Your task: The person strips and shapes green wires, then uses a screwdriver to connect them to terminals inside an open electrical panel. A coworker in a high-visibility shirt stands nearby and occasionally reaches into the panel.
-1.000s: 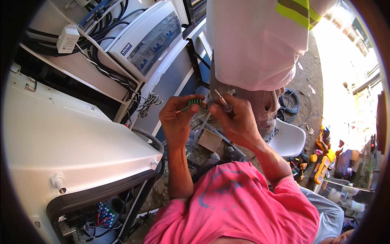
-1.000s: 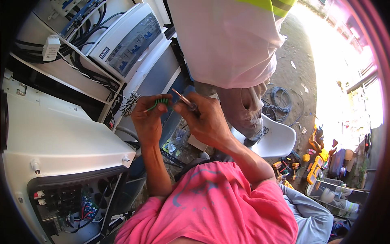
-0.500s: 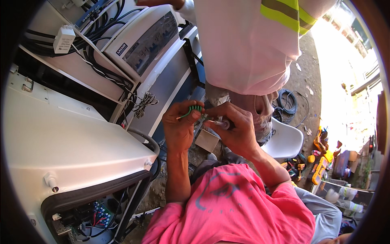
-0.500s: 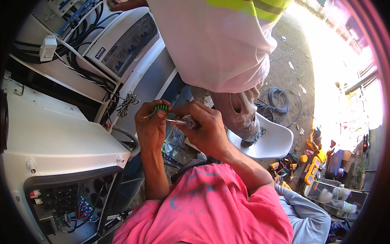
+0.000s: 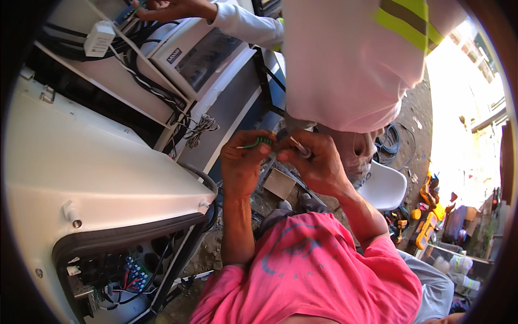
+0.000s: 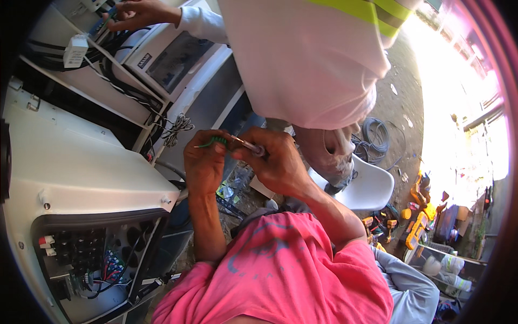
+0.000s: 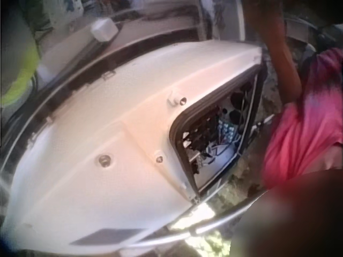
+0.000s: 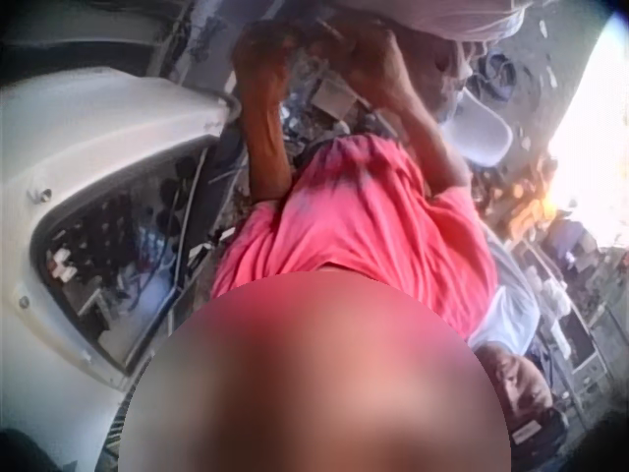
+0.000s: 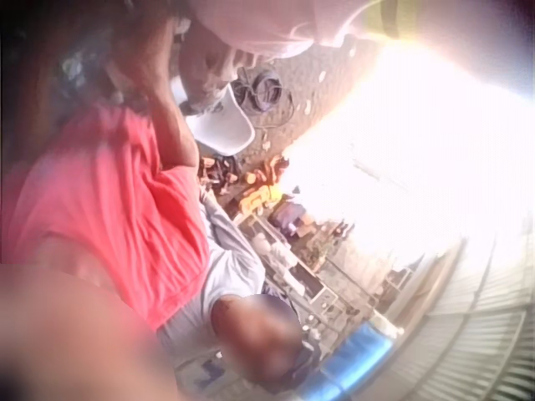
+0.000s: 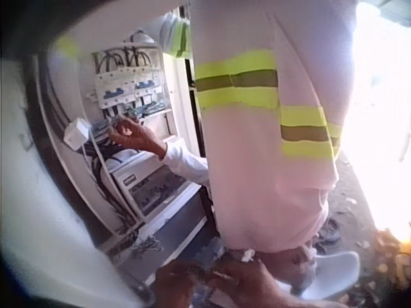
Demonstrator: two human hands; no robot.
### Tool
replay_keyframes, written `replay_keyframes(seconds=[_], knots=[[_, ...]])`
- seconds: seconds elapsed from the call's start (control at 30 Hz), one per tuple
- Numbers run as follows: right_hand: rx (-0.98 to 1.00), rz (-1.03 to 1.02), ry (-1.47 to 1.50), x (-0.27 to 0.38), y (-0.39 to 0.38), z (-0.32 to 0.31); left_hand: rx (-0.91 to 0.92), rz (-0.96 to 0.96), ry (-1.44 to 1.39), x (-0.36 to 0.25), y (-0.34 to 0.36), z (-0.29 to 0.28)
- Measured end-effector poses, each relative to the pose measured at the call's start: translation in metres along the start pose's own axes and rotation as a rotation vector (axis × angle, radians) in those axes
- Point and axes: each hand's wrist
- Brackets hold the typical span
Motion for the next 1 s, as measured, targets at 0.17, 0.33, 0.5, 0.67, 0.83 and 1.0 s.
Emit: replay_keyframes(seconds=[0.17, 0.33, 0.5, 0.67, 0.83, 1.0], knots=[[0.070, 0.076, 0.101, 0.004, 0.004, -0.001, 0.009, -0.022, 0.010, 0.001, -0.002, -0.006], [0.081, 0.101, 0.273, 0.004, 0.009, 0.004, 0.001, 0.023, 0.014, 0.003, -0.004, -0.006], [0.083, 0.221, 0.548, 0.001, 0.011, 0.014, 0.014, 0.178, 0.016, 0.009, 0.001, -0.002], [-0.090, 0.164, 0.543, -0.004, 0.013, 0.034, -0.041, 0.221, 0.032, 0.011, 0.006, 0.002], [-0.208, 0.030, 0.346, -0.006, 0.017, 0.039, -0.103, 0.192, 0.122, 0.003, 0.007, 0.011], [-0.121, -0.097, 0.128, 0.000, 0.019, 0.014, 0.003, 0.123, 0.163, -0.014, 0.007, 0.012]])
Point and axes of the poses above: each hand's wrist, its own y-axis towards the middle knuckle, its own z-axis out of the palm, x = y × z, and after that the axes turned 7 degrees about -y, right-handed
